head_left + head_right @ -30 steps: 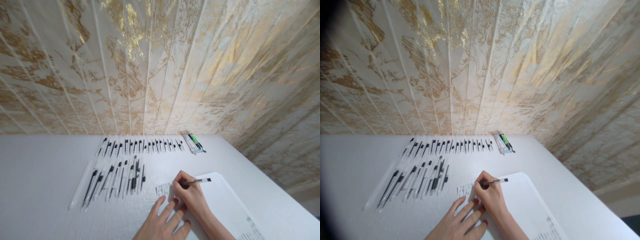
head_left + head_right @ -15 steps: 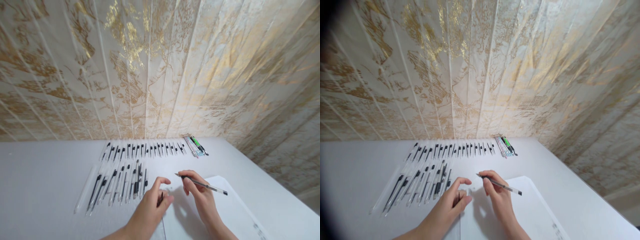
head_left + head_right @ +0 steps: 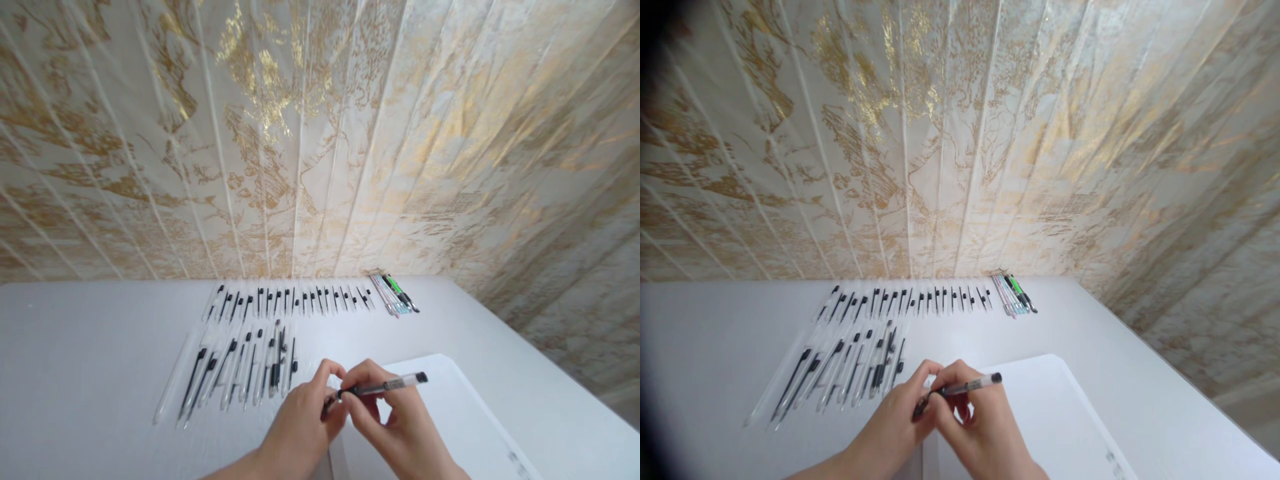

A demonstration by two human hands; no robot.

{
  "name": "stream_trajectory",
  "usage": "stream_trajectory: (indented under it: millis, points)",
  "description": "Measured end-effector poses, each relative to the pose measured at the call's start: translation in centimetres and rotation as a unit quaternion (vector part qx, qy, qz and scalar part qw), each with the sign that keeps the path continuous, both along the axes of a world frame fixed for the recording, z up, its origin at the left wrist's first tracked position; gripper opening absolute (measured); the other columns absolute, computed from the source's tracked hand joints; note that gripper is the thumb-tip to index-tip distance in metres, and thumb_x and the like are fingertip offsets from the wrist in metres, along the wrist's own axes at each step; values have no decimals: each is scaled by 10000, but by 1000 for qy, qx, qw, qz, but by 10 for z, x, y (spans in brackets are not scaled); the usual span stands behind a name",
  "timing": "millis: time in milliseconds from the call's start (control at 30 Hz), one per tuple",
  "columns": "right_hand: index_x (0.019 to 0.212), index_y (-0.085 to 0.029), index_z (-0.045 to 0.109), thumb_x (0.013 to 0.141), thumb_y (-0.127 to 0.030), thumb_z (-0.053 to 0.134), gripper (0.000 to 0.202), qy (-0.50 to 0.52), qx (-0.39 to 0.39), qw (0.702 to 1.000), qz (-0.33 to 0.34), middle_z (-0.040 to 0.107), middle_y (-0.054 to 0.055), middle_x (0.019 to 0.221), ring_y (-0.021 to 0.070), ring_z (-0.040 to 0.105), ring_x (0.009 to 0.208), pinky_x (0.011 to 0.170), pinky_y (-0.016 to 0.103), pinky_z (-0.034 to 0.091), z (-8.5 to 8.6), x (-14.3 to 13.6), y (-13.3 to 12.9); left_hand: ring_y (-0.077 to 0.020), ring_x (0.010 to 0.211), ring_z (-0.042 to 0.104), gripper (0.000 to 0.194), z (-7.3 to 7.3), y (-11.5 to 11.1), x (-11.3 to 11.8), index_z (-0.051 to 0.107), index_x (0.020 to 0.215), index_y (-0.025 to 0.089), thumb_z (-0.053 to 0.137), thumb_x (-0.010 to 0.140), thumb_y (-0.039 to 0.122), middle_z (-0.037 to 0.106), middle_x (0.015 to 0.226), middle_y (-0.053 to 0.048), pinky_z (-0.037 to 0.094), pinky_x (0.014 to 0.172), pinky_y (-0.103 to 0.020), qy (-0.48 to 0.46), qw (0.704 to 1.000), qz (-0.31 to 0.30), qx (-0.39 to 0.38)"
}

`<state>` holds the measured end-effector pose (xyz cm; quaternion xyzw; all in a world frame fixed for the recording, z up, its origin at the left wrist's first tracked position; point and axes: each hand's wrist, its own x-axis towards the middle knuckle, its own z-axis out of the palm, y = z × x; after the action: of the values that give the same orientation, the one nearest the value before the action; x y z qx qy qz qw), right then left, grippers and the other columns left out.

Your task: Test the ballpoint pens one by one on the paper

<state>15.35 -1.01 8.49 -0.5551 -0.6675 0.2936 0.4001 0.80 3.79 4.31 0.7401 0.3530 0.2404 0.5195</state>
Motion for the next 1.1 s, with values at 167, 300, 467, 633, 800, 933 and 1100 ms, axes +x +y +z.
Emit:
stream_trajectory:
  millis: [167, 300, 467, 633, 800, 933, 1100]
  points:
    - [818, -176, 628, 861, -209, 494, 145, -81, -4, 995, 66, 629, 20, 697, 118, 488, 560, 561, 217, 401, 0, -5, 2, -186, 793, 667, 197, -1, -4, 0, 466, 958, 263, 518, 815, 138, 724, 866, 39, 410, 710, -236, -9, 999, -13, 36]
    - [810, -171, 643, 853, -202, 512, 141, -111, -4, 993, 43, 616, 17, 672, 126, 491, 571, 572, 223, 387, -8, -7, 3, -182, 714, 644, 238, -5, -4, -1, 471, 946, 253, 506, 764, 104, 694, 787, 45, 404, 640, -233, 17, 998, 7, 55]
    - [830, -180, 626, 835, -179, 499, 127, -90, -11, 995, 50, 664, 34, 757, 145, 577, 643, 623, 222, 418, -16, -13, 2, -183, 772, 648, 320, -5, -5, -1, 444, 1024, 234, 501, 742, 93, 690, 788, 32, 423, 667, -228, -19, 999, 24, 23]
    - [855, -206, 555, 918, -315, 418, 186, -92, -14, 995, 32, 679, 29, 774, 155, 637, 700, 653, 222, 452, 1, 15, 15, -132, 608, 604, 388, -7, -7, 0, 412, 1161, 217, 521, 797, 138, 667, 834, 28, 431, 592, -214, 13, 997, 39, 66]
    - [939, -230, 527, 989, -401, 296, 292, -396, -93, 895, -184, 651, -25, 601, 149, 658, 630, 620, 225, 428, 25, 117, 68, -188, 937, 628, 329, -28, -4, 2, 495, 1166, 224, 598, 856, 259, 634, 1145, -59, 489, 785, -266, 55, 912, -55, 404]
    - [983, -152, 606, 984, -328, 382, 285, -471, -151, 827, -268, 694, 129, 833, 226, 662, 777, 644, 315, 454, 18, 190, 113, -235, 1215, 524, 282, -51, 3, 10, 518, 1245, 227, 446, 974, 255, 582, 1328, -84, 474, 861, -305, 130, 767, -26, 628]
    - [1141, -185, 592, 930, -336, 555, 262, -488, -209, 803, -273, 615, 67, 1146, 192, 623, 953, 821, 390, 528, -7, 216, 149, -226, 1161, 574, 356, -58, 9, 12, 546, 1269, 243, 467, 965, 410, 610, 1308, -42, 454, 859, -287, 165, 699, -21, 696]
